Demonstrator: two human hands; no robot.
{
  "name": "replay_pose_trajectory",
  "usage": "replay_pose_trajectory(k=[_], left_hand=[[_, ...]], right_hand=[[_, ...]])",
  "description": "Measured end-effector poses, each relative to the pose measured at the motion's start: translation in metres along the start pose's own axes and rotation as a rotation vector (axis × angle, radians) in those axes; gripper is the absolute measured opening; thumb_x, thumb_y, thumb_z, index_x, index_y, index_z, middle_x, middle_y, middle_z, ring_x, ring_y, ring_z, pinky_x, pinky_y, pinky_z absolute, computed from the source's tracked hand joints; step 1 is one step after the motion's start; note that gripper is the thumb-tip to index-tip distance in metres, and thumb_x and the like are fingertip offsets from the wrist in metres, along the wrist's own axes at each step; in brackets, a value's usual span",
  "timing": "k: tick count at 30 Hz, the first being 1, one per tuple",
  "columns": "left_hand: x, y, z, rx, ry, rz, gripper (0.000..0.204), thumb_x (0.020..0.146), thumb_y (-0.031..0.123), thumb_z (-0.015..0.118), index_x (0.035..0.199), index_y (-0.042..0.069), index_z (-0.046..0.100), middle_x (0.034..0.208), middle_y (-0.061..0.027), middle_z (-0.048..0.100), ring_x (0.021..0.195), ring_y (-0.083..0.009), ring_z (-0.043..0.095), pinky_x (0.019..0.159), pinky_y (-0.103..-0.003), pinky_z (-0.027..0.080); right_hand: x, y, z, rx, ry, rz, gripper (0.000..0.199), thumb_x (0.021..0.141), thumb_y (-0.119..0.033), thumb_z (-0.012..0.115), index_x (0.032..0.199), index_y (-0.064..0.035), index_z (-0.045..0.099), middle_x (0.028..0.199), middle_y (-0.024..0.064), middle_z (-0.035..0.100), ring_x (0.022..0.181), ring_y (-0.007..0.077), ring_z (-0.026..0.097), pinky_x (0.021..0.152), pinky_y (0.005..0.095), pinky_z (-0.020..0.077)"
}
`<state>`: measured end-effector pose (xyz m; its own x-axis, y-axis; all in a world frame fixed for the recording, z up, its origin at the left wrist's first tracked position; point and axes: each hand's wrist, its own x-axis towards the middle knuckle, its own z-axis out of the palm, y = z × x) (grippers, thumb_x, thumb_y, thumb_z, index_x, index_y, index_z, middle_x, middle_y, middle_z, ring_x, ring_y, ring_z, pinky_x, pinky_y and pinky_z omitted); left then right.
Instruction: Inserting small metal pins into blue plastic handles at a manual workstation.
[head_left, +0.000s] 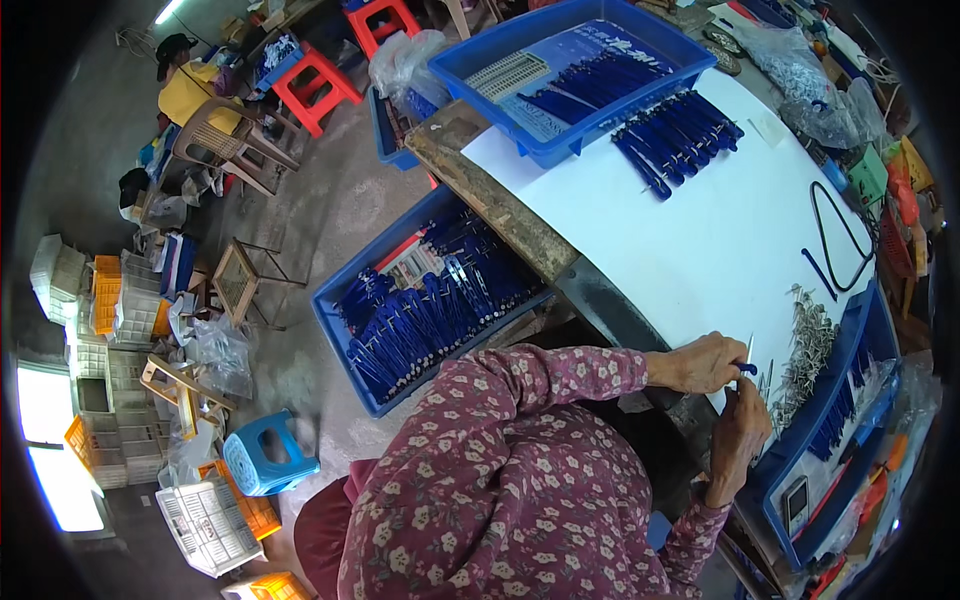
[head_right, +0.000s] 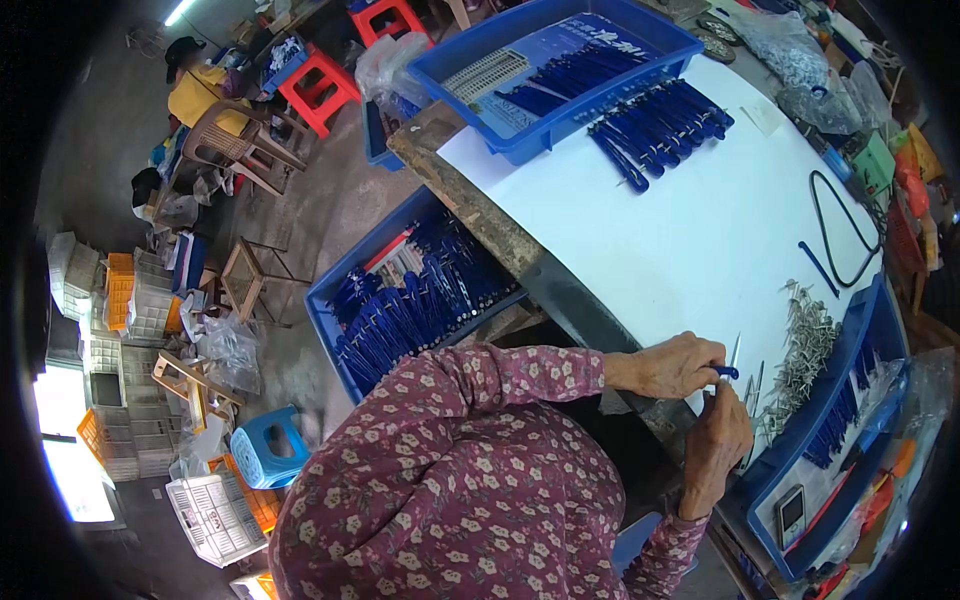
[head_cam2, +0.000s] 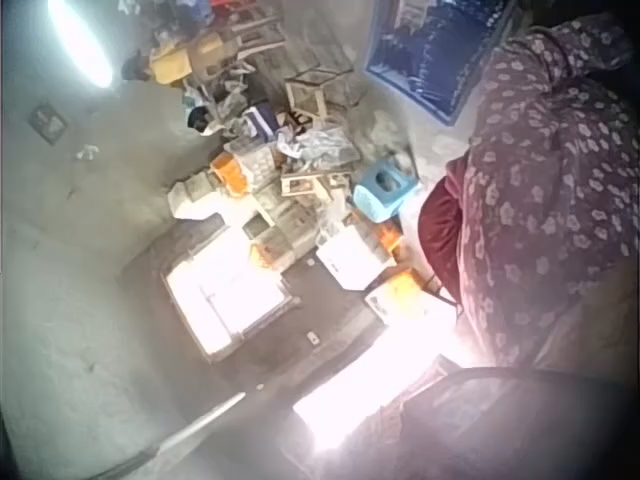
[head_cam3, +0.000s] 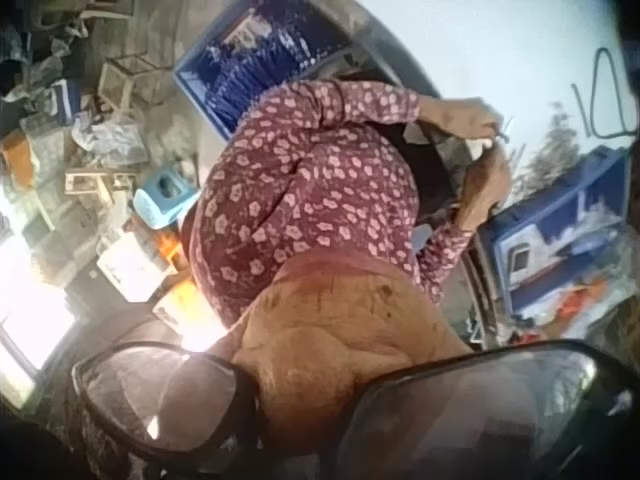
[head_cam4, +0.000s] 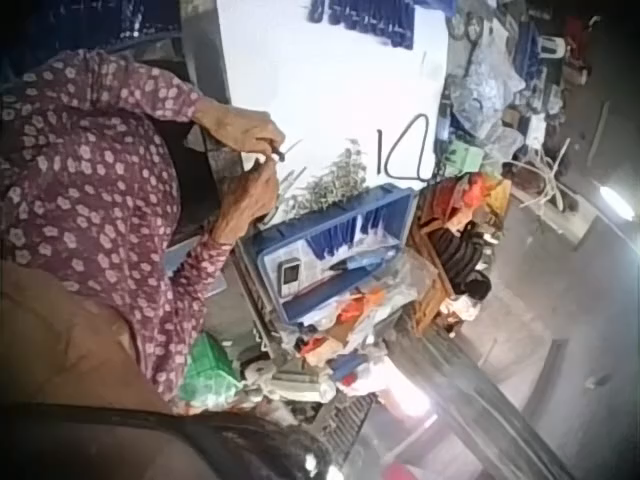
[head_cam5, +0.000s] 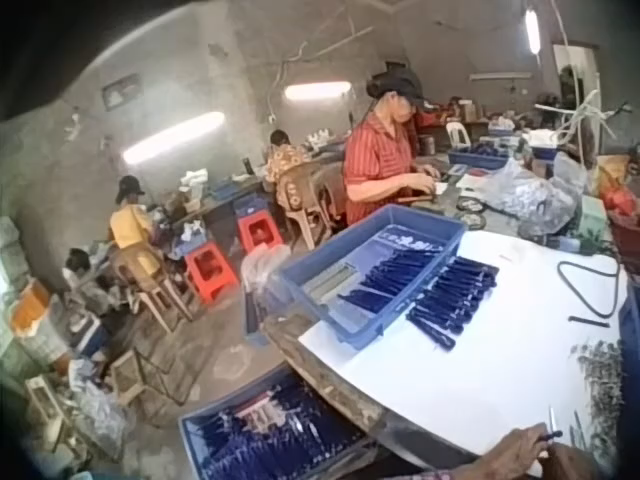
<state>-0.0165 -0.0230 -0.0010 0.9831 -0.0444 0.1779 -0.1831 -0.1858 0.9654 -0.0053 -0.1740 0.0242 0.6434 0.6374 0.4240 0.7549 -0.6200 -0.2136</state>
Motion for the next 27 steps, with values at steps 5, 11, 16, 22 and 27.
replay_pose_trajectory(k=[5, 11, 16, 22, 27], left_hand=[[0.001, -0.001, 0.006, -0.017, -0.069, -0.025, 0.025, 0.073, 0.016, 0.047, 0.077, -0.008, 0.053, 0.064, -0.0225, 0.053, 0.060, -0.0324, 0.053, 0.056, -0.040, 0.040], [-0.001, -0.015, 0.012, 0.006, -0.030, 0.062, 0.029, 0.077, 0.021, 0.045, 0.081, -0.006, 0.053, 0.065, -0.0192, 0.053, 0.061, -0.0303, 0.052, 0.060, -0.039, 0.040], [0.000, 0.000, 0.000, -0.041, -0.172, -0.069, 0.028, 0.077, 0.021, 0.044, 0.083, -0.005, 0.053, 0.070, -0.0201, 0.055, 0.069, -0.0315, 0.054, 0.068, -0.039, 0.041], [-0.004, -0.006, 0.010, 0.000, 0.016, 0.185, 0.025, 0.076, 0.018, 0.046, 0.080, -0.006, 0.052, 0.064, -0.0191, 0.055, 0.061, -0.0308, 0.056, 0.060, -0.037, 0.042], [-0.003, 0.000, 0.010, -0.181, -0.104, 0.071, 0.022, 0.074, 0.014, 0.047, 0.076, -0.007, 0.053, 0.058, -0.0173, 0.054, 0.053, -0.0254, 0.054, 0.056, -0.036, 0.042]], right_hand=[[-0.004, 0.000, -0.010, 0.459, -0.129, 0.397, 0.023, 0.077, -0.007, 0.058, 0.096, 0.0039, 0.054, 0.063, 0.0086, 0.052, 0.055, 0.0163, 0.049, 0.051, 0.0289, 0.0379], [-0.004, 0.005, -0.023, 0.954, -0.278, 0.631, 0.034, 0.088, -0.027, 0.048, 0.096, 0.0041, 0.057, 0.056, 0.0035, 0.050, 0.043, 0.0042, 0.034, 0.040, 0.0211, 0.0255], [-0.013, 0.026, -0.006, 1.452, -0.367, 0.654, 0.033, 0.090, -0.028, 0.046, 0.091, 0.0038, 0.056, 0.049, 0.0021, 0.045, 0.036, 0.0024, 0.025, 0.033, 0.0177, 0.0187], [-0.031, 0.035, 0.010, 1.873, -0.332, 0.716, 0.028, 0.089, -0.023, 0.046, 0.094, 0.0036, 0.052, 0.050, 0.0011, 0.041, 0.037, 0.0034, 0.028, 0.031, 0.0167, 0.0229], [-0.033, 0.024, 0.012, 2.004, -0.164, 0.943, 0.022, 0.088, -0.019, 0.049, 0.093, 0.0021, 0.051, 0.053, -0.0009, 0.040, 0.039, 0.0028, 0.029, 0.032, 0.0158, 0.0247]])
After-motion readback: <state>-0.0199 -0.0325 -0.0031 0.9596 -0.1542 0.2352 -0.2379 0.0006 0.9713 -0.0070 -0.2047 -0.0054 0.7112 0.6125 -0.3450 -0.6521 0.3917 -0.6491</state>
